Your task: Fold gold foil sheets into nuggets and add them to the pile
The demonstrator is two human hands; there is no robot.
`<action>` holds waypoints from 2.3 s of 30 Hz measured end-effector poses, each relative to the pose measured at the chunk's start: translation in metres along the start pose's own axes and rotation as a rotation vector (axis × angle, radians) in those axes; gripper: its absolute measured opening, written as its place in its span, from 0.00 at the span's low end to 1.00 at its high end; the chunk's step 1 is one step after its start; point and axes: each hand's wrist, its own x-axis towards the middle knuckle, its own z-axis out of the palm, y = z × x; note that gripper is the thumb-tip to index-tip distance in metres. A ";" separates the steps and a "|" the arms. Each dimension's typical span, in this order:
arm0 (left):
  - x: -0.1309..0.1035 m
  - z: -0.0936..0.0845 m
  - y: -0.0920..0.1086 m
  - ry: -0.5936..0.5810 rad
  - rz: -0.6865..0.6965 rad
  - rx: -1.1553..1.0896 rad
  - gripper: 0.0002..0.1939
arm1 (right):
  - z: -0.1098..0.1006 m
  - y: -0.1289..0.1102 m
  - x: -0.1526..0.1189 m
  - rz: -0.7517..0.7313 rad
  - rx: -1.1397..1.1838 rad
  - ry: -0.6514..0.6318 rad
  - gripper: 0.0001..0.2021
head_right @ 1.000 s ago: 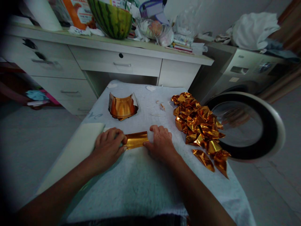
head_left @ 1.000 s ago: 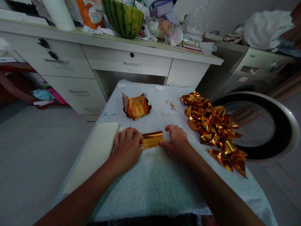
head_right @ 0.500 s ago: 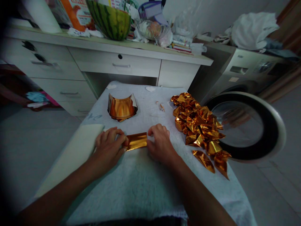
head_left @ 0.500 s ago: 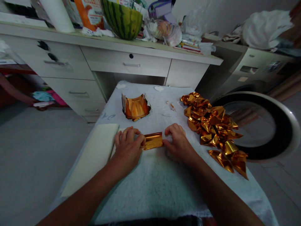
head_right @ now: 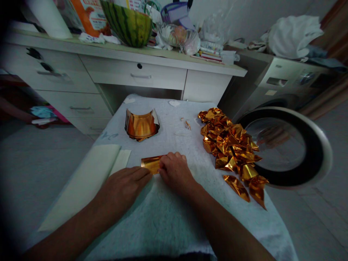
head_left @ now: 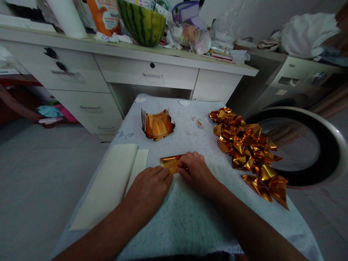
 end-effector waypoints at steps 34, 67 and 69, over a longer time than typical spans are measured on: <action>0.015 0.014 -0.014 0.416 -0.322 -0.231 0.32 | -0.007 0.008 -0.004 0.108 0.134 0.181 0.28; 0.019 0.000 -0.015 0.355 -0.439 -1.603 0.10 | -0.021 0.005 -0.005 0.288 1.335 -0.018 0.13; 0.020 0.002 -0.015 0.371 -0.445 -1.579 0.09 | -0.017 0.009 -0.004 0.292 1.236 -0.015 0.11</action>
